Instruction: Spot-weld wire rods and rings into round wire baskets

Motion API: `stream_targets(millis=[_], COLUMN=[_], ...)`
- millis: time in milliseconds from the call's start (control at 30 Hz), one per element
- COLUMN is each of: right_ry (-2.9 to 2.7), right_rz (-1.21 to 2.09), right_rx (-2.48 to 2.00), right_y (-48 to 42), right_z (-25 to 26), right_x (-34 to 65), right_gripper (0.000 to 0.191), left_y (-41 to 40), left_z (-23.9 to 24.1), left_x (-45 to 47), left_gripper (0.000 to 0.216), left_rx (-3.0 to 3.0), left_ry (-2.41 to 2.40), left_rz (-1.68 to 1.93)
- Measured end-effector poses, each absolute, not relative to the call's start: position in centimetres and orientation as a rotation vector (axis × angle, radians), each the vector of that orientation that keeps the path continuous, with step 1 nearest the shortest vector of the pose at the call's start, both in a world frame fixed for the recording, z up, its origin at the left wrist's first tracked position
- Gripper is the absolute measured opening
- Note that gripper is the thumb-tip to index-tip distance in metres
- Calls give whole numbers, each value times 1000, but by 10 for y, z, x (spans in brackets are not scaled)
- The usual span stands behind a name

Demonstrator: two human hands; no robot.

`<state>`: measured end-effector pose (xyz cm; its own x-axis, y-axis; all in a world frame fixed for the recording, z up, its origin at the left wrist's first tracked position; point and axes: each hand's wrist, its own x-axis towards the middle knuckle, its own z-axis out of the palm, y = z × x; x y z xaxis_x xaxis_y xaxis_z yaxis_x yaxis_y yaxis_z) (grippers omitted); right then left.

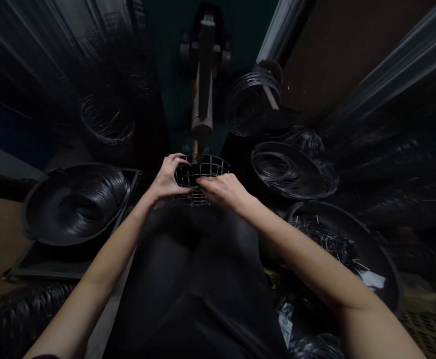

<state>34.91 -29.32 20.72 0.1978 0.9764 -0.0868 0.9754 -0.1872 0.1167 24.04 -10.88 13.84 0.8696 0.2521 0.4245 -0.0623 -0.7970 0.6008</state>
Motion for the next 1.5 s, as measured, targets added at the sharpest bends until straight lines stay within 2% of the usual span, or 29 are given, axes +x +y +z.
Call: stream_targets(millis=[233, 467, 800, 1100, 1367, 1500], right_ry=[1908, 1785, 1738, 1676, 1710, 1751], right_rz=[31, 354, 276, 298, 279, 379], right_rx=[2463, 2876, 3117, 3220, 3241, 3335], right_y=[-296, -298, -278, -264, -258, -335], right_z=[201, 170, 169, 168, 173, 168], right_x=[352, 360, 375, 387, 389, 392], right_gripper=[36, 26, 18, 16, 24, 36], left_y=[-102, -90, -69, -54, -52, -43], left_z=[138, 141, 137, 136, 137, 134], left_x=[246, 261, 283, 295, 298, 288], left_gripper=[75, 79, 87, 85, 94, 107], left_rx=[2289, 2241, 2184, 2174, 2153, 2125], left_ry=[168, 214, 160, 198, 139, 164], left_rz=[657, 689, 704, 730, 682, 673])
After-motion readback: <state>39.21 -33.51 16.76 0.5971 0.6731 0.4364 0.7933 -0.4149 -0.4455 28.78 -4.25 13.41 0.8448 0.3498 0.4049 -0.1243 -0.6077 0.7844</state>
